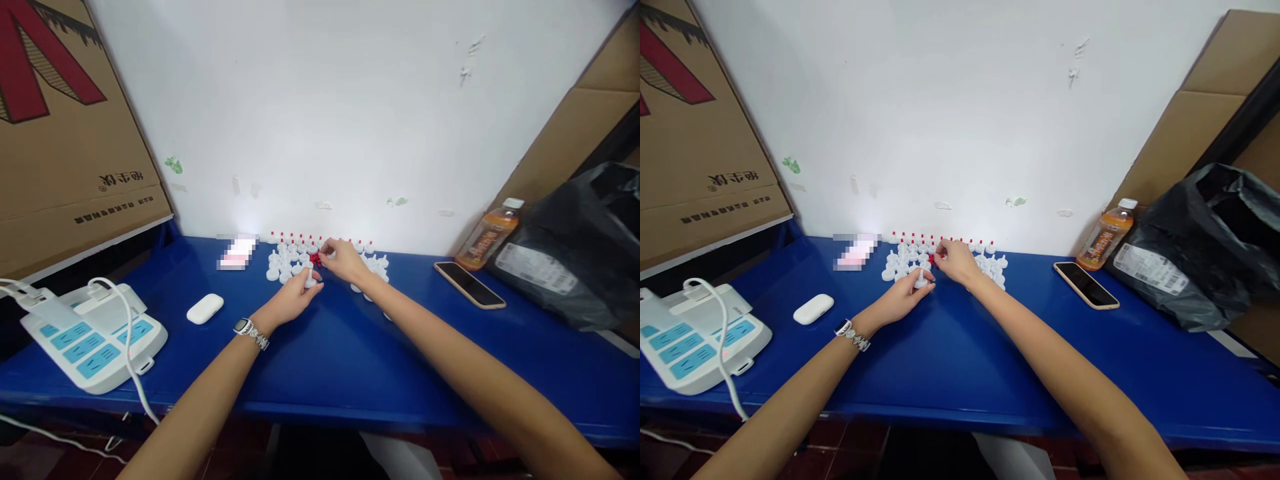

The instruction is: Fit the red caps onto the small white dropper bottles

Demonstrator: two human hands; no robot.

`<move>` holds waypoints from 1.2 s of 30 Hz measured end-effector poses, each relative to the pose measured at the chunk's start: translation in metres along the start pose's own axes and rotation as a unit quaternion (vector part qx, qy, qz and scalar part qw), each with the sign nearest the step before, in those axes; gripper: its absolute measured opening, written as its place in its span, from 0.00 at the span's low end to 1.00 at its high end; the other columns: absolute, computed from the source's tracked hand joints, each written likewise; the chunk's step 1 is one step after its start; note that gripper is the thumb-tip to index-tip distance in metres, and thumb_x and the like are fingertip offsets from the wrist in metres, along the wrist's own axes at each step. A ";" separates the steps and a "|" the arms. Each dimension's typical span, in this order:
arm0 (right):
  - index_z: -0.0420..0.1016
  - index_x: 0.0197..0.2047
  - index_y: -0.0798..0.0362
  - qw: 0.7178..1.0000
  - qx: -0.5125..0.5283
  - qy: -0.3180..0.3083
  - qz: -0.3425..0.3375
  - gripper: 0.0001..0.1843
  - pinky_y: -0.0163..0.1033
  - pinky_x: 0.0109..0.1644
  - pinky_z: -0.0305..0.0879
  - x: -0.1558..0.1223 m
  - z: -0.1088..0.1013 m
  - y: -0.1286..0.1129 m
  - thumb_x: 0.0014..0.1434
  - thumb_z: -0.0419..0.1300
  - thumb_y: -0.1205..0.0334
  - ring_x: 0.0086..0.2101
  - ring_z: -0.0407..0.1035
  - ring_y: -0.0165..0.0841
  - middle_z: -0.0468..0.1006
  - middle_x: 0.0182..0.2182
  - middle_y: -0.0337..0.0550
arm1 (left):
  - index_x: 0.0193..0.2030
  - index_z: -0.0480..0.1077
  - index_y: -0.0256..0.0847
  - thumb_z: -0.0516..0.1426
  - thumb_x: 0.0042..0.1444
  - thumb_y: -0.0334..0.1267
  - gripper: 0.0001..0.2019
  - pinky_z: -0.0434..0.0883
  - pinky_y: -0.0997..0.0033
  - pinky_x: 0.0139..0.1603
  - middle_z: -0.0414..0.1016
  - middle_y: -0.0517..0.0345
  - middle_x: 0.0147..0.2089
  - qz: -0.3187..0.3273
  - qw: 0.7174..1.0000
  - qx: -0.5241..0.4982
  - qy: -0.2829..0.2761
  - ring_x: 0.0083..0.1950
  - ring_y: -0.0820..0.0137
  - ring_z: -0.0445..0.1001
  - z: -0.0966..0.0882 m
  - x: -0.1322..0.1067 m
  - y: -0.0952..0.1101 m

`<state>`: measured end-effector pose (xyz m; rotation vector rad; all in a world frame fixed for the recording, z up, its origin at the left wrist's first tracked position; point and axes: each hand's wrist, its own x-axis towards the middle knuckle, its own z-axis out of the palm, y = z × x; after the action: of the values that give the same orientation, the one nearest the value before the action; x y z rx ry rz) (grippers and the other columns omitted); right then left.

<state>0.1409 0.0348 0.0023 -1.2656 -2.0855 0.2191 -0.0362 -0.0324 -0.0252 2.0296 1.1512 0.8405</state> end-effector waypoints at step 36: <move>0.78 0.29 0.55 0.909 0.409 -0.032 0.071 0.19 0.36 0.30 0.64 -0.063 -0.007 -0.012 0.51 0.69 0.46 0.23 0.67 0.29 0.77 0.23 0.40 | 0.55 0.62 0.41 0.50 0.66 0.47 0.17 0.58 0.75 0.25 0.66 0.67 0.26 0.030 0.998 0.013 -0.052 0.23 0.74 0.63 0.012 -0.006 0.013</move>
<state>0.1555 -0.0258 -0.0159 -0.8734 -1.6379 1.0862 -0.0236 -0.0455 -0.0231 2.1125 1.0550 0.7433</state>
